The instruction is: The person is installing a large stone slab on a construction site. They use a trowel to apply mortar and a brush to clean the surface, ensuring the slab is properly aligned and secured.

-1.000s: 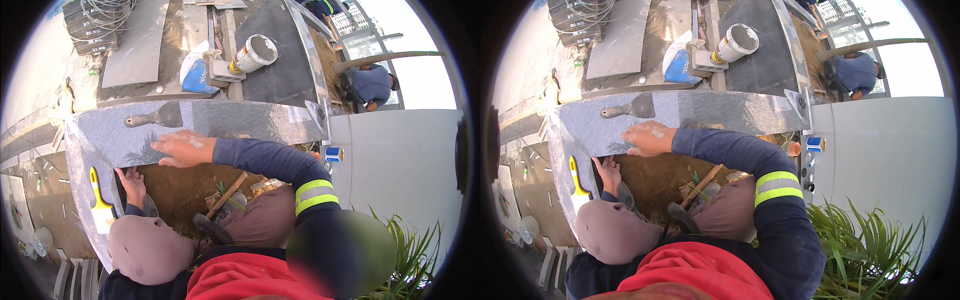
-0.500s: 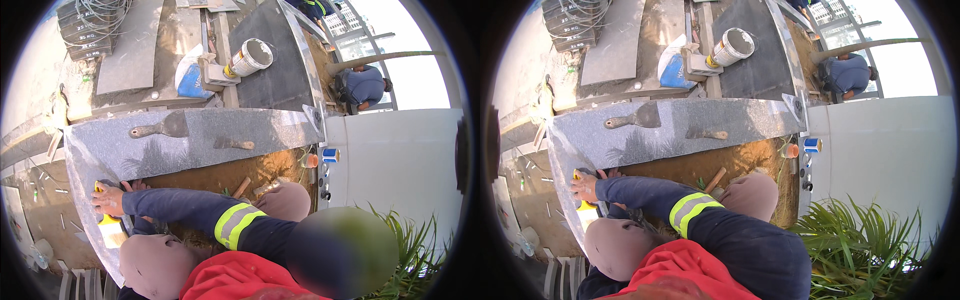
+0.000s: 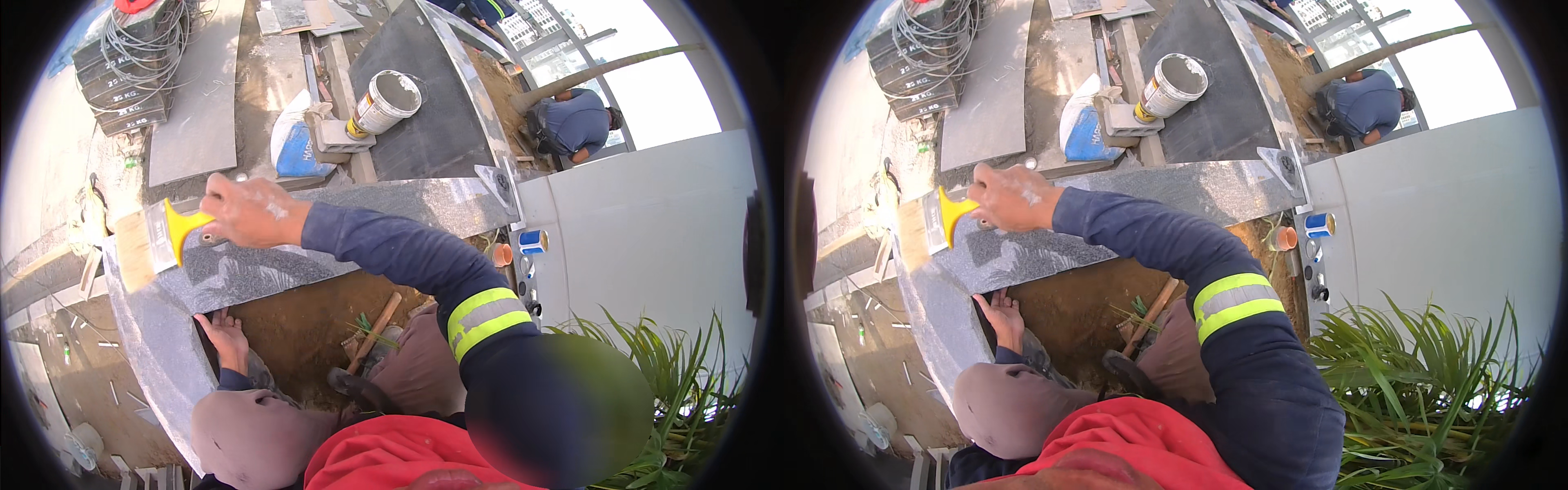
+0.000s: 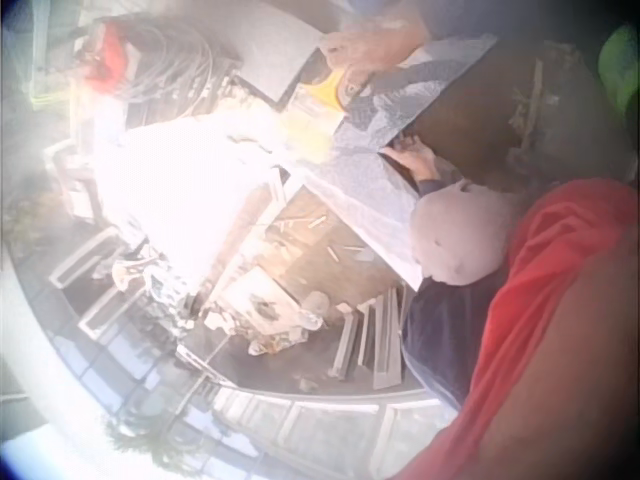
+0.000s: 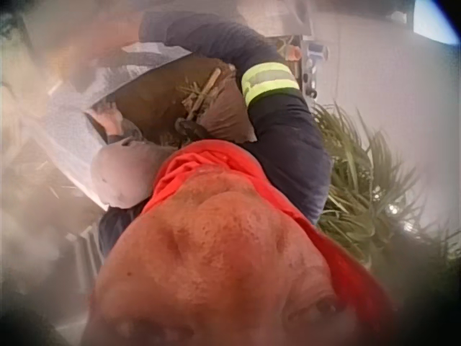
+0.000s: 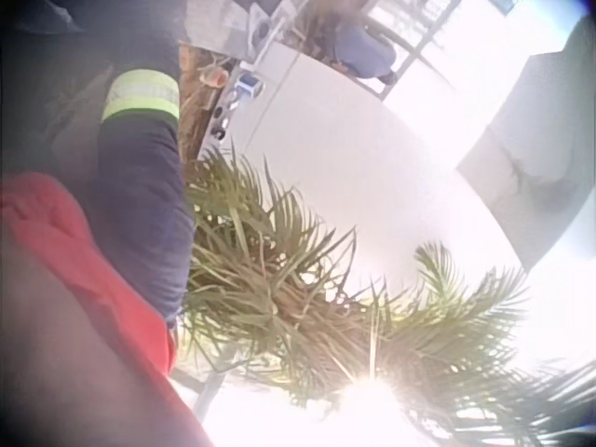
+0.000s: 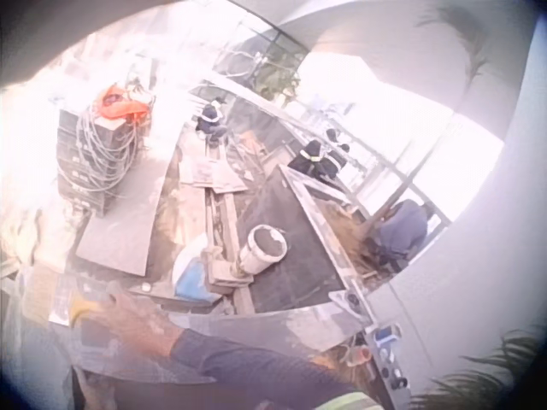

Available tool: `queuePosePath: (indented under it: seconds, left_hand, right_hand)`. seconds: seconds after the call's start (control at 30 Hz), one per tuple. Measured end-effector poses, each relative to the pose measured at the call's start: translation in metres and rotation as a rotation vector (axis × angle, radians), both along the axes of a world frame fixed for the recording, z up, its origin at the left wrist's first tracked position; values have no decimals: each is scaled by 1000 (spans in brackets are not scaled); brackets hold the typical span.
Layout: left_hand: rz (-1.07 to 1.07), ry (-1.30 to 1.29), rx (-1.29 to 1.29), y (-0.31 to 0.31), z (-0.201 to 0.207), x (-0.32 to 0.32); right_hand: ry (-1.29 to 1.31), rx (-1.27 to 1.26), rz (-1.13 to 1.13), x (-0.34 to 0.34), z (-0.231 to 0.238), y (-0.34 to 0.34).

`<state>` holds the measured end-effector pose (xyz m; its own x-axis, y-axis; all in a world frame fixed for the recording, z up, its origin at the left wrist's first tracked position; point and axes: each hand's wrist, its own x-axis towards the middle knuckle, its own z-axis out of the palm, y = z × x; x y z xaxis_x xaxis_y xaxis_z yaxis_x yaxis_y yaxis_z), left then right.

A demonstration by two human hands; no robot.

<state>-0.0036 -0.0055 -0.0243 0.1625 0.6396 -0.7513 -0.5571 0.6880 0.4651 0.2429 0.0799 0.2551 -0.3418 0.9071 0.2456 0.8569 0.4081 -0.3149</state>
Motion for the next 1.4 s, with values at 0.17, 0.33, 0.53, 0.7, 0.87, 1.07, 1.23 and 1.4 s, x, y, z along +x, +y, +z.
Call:
queuePosePath:
  seconds: [0.17,0.33,0.53,0.7,0.87,1.07,1.23,1.4]
  left_hand:
    - [-57,-44,22,3,-6,-4]
    - [-60,-17,0,3,-8,-8]
    - [-7,19,5,5,4,-13]
    - [-14,11,-65,1,3,6]
    - [-34,-6,0,5,2,-8]
    - [-54,-27,-11,0,0,-4]
    - [-62,-3,4,2,6,-3]
    - [-51,-2,-17,3,8,2]
  right_hand:
    - [231,-154,-745,155,-1,-105]
    - [529,-248,-1206,195,-41,-278]
    - [607,112,-1342,378,81,-276]
    - [-496,457,-1538,462,223,-236]
    - [-297,264,-961,278,99,-181]
    - [-338,-125,-275,154,-4,-150]
    - [-125,-37,39,73,8,-93]
    - [129,49,140,1,2,-79]
